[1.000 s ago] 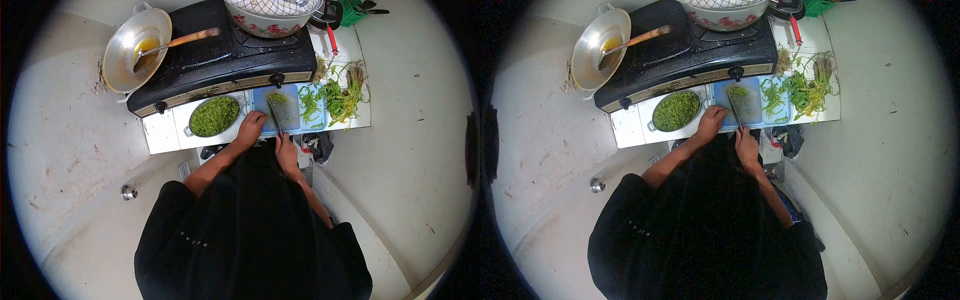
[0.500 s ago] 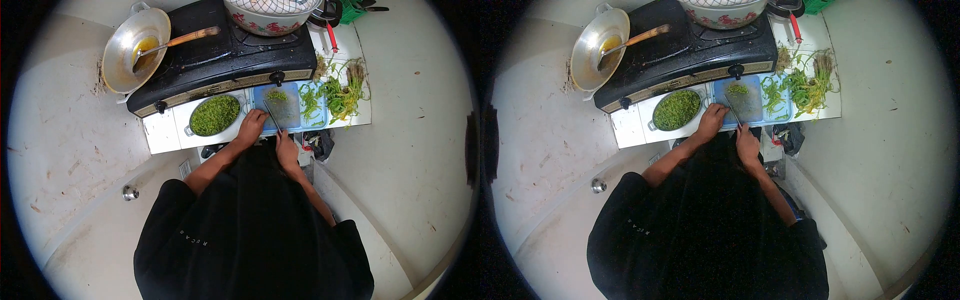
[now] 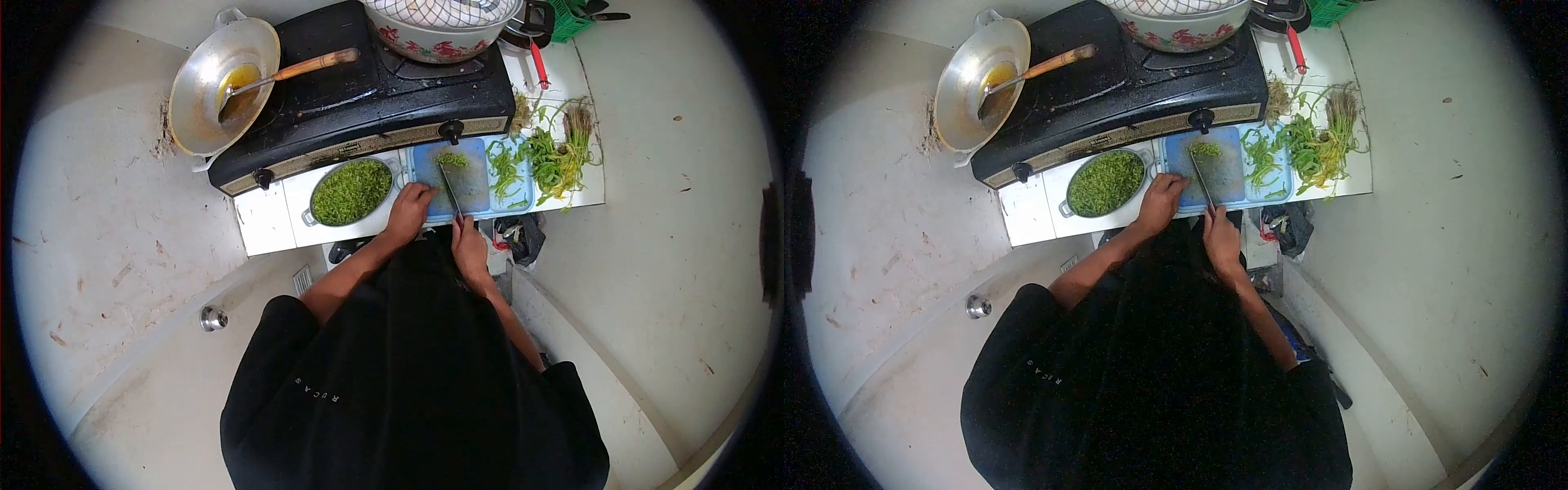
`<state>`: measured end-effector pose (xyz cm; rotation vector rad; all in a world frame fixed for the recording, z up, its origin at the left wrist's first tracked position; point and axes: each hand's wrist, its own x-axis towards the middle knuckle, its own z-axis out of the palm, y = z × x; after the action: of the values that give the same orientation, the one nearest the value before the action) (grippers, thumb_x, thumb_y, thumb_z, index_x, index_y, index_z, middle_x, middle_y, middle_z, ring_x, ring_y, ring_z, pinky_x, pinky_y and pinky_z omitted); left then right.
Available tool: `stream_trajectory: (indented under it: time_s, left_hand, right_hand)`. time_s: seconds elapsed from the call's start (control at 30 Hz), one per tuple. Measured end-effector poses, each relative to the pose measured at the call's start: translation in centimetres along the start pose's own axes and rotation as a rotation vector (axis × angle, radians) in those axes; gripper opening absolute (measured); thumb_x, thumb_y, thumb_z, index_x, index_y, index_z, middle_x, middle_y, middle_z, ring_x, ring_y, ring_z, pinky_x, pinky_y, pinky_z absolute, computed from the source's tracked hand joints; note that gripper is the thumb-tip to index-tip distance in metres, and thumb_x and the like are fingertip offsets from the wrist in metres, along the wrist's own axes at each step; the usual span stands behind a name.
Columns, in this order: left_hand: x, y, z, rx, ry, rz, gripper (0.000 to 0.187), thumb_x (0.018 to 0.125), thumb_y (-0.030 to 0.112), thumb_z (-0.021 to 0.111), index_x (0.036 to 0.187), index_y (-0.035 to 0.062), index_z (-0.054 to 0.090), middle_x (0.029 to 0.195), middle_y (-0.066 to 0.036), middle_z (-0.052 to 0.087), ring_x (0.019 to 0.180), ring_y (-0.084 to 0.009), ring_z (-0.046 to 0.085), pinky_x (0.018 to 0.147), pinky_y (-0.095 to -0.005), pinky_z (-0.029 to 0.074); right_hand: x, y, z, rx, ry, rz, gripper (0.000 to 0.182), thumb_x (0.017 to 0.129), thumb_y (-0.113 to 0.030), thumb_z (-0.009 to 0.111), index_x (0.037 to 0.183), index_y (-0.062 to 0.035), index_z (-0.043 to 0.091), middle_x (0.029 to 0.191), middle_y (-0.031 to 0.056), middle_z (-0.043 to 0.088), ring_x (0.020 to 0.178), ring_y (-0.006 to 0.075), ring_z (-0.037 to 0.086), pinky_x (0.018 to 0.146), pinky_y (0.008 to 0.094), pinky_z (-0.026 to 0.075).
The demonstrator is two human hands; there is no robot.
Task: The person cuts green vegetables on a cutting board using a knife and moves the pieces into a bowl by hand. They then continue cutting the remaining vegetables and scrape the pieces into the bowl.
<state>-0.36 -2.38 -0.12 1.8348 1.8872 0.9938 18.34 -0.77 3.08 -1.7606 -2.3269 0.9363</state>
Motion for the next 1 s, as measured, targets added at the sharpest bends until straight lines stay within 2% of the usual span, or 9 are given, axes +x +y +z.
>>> stream_trajectory:
  time_s: [0.43,0.53,0.6,0.8,0.93,1.0]
  left_hand:
    - [0.2,0.1,-0.1,0.002,-0.012,-0.028,0.031,0.080,-0.002,0.059,0.109,0.0014,0.069,0.099,-0.012,0.061,0.096,-0.0323,0.058,0.087,-0.0407,0.050]
    - [0.3,0.0,-0.2,0.024,0.000,0.014,0.033,0.079,-0.003,0.059,0.109,0.0013,0.069,0.098,-0.012,0.061,0.095,-0.0317,0.058,0.087,-0.0404,0.050]
    - [0.2,0.0,0.0,0.025,0.020,0.039,0.034,0.078,-0.003,0.059,0.110,0.0012,0.069,0.097,-0.012,0.060,0.095,-0.0315,0.058,0.087,-0.0403,0.050]
    - [0.2,0.1,0.0,-0.005,0.015,-0.001,0.033,0.078,-0.004,0.059,0.109,0.0023,0.070,0.095,-0.011,0.059,0.094,-0.0318,0.058,0.085,-0.0411,0.050]
    - [0.1,0.1,-0.3,0.002,0.041,-0.012,0.029,0.081,-0.003,0.061,0.107,0.0034,0.071,0.096,-0.011,0.060,0.093,-0.0314,0.058,0.084,-0.0410,0.050]
    - [0.3,0.3,-0.2,-0.003,0.045,-0.009,0.028,0.082,-0.002,0.062,0.107,0.0036,0.072,0.097,-0.011,0.061,0.093,-0.0312,0.058,0.083,-0.0410,0.050]
  right_hand:
    - [-0.3,0.0,-0.2,-0.045,-0.083,-0.011,0.029,0.103,-0.030,0.050,0.108,-0.0017,0.049,0.076,0.0272,0.066,0.071,0.0488,0.064,0.061,0.0592,0.049]
    - [0.1,0.2,0.6,-0.153,-0.055,0.003,0.028,0.103,-0.029,0.050,0.107,-0.0022,0.049,0.074,0.0251,0.066,0.069,0.0464,0.065,0.059,0.0571,0.050]
    - [0.6,-0.1,1.1,-0.252,0.037,-0.057,0.028,0.103,-0.032,0.051,0.105,-0.0043,0.048,0.072,0.0218,0.068,0.068,0.0415,0.068,0.058,0.0529,0.053]
    - [1.9,-0.8,1.2,-0.264,0.051,-0.039,0.027,0.102,-0.032,0.051,0.104,-0.0057,0.048,0.070,0.0205,0.067,0.064,0.0397,0.068,0.056,0.0525,0.053]
    - [2.1,-0.8,0.7,-0.219,-0.003,-0.005,0.027,0.103,-0.032,0.051,0.105,-0.0050,0.049,0.072,0.0218,0.068,0.067,0.0416,0.068,0.059,0.0542,0.053]
    - [1.5,-0.4,0.3,-0.121,-0.027,-0.025,0.028,0.103,-0.031,0.050,0.105,-0.0030,0.049,0.076,0.0249,0.068,0.072,0.0456,0.067,0.064,0.0574,0.051]
